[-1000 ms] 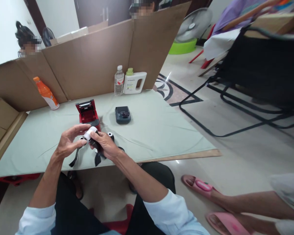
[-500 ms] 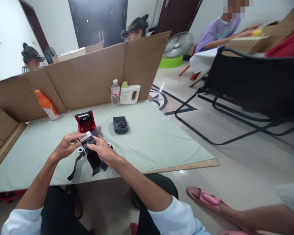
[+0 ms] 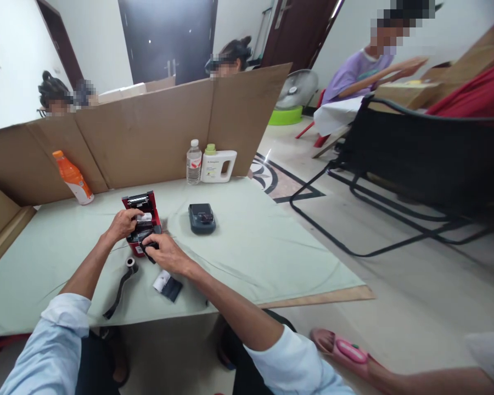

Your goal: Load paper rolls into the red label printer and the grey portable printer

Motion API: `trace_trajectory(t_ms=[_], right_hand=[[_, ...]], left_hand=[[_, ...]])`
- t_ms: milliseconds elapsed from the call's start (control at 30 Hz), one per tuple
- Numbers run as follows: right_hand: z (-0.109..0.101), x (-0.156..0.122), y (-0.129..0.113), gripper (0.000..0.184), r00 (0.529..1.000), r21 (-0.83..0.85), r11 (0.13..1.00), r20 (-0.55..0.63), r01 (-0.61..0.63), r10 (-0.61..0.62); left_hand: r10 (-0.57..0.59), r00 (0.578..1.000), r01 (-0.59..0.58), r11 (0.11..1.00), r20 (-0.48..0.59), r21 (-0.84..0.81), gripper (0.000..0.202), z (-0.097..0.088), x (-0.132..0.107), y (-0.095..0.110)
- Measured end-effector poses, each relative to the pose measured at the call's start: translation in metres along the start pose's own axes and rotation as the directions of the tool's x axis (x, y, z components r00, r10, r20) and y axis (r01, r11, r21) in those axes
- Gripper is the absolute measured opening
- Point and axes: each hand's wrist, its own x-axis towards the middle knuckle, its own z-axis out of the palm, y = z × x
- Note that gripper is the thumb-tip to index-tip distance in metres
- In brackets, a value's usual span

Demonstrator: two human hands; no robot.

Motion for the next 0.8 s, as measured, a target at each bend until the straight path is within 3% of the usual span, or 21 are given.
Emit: trace_trajectory(t_ms=[200,333,600,633,700,767,800], right_hand=[[0.010,-0.005,0.000,0.034,0.996,0.071,0.997,0.083,-0.018,0.012],[0.013,-0.008,0.001,0.045,0.978,0.222,0.964,0.179,-0.146,0.107],[0.017,-0.011,0.002,0.050,0.969,0.272,0.941,0.193,-0.201,0.151],[0.017,-0.013,0.002,0.049,0.964,0.278,0.936,0.214,-0.214,0.156],[0.019,-0.017,0.004,0.048,0.953,0.282,0.930,0.256,-0.236,0.164],[0.023,-0.021,0.007,0.049,0.944,0.277,0.929,0.285,-0.246,0.165],[0.024,-0.023,0.009,0.049,0.940,0.274,0.929,0.299,-0.248,0.163]], left_hand=[[-0.064,0.996,0.062,0.997,0.059,0.037,0.050,0.001,0.004,-0.004],[-0.035,0.995,0.037,0.999,0.089,-0.020,0.050,-0.001,0.004,-0.003],[0.021,0.993,-0.020,1.000,0.118,-0.012,0.028,-0.001,-0.014,0.002],[0.027,0.996,-0.026,1.000,0.084,-0.017,0.026,-0.001,-0.017,0.002],[-0.028,0.995,0.024,0.999,-0.094,-0.037,0.021,-0.004,-0.019,-0.001],[-0.154,0.938,0.121,0.985,-0.312,-0.122,0.026,-0.008,-0.016,-0.005],[-0.218,0.903,0.150,0.967,-0.369,-0.204,0.035,-0.010,-0.012,-0.007]])
